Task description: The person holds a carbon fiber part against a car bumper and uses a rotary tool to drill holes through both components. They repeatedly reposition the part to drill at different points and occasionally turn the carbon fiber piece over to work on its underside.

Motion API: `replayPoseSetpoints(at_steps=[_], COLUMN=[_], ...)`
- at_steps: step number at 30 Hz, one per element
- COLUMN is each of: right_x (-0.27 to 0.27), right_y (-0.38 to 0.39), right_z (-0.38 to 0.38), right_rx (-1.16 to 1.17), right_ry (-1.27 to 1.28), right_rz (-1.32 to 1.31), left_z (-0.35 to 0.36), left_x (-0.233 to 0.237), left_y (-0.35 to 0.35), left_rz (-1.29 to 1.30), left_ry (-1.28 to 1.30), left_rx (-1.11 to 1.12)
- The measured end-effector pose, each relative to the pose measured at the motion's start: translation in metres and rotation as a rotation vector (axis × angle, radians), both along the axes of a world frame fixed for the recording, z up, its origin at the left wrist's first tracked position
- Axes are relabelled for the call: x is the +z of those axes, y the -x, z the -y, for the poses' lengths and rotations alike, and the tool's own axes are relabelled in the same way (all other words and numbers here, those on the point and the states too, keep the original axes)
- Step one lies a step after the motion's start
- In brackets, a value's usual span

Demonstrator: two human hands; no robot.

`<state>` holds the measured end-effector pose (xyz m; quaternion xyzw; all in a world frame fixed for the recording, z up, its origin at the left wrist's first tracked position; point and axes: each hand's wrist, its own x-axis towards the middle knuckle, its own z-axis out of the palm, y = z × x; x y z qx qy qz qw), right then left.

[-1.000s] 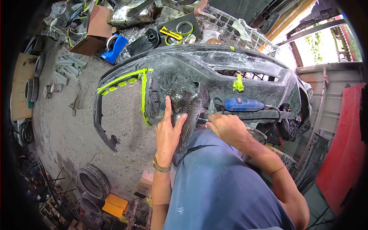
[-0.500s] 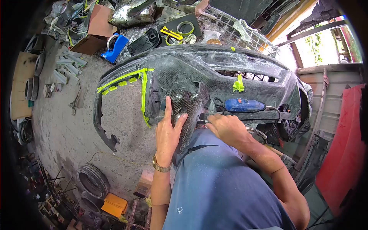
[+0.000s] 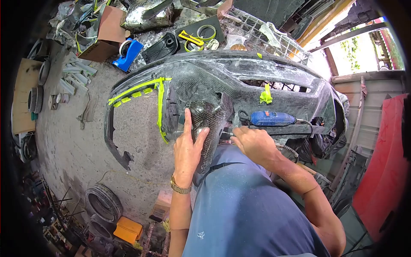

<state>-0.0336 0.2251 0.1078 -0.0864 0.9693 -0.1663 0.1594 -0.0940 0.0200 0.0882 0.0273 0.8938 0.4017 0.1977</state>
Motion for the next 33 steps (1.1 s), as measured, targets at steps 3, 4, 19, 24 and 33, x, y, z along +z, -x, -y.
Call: replayPoseSetpoints(at_steps=[3, 4, 19, 24, 33], right_x=[-0.0015, -0.0021, -0.0033, -0.0042, -0.0045], right_y=[0.0000, -0.0012, -0.0027, -0.0021, -0.0016], right_z=[-0.0007, -0.0004, -0.0033, -0.0026, -0.0017], right_rx=[0.006, 0.004, -0.012, 0.012, 0.028], right_ry=[-0.025, -0.026, 0.030, 0.023, 0.010], right_rz=[-0.049, -0.048, -0.064, -0.061, -0.046], left_z=[0.0002, 0.0002, 0.0005, -0.0008, -0.0004], left_x=[0.0009, 0.0009, -0.0032, -0.0008, -0.0025], left_y=[0.0001, -0.0001, -0.0037, -0.0041, -0.0043], left_rz=[0.005, -0.003, 0.012, 0.005, -0.044], left_ry=[0.017, 0.013, -0.039, -0.024, -0.039], left_rx=[-0.003, -0.002, 0.001, -0.002, -0.013])
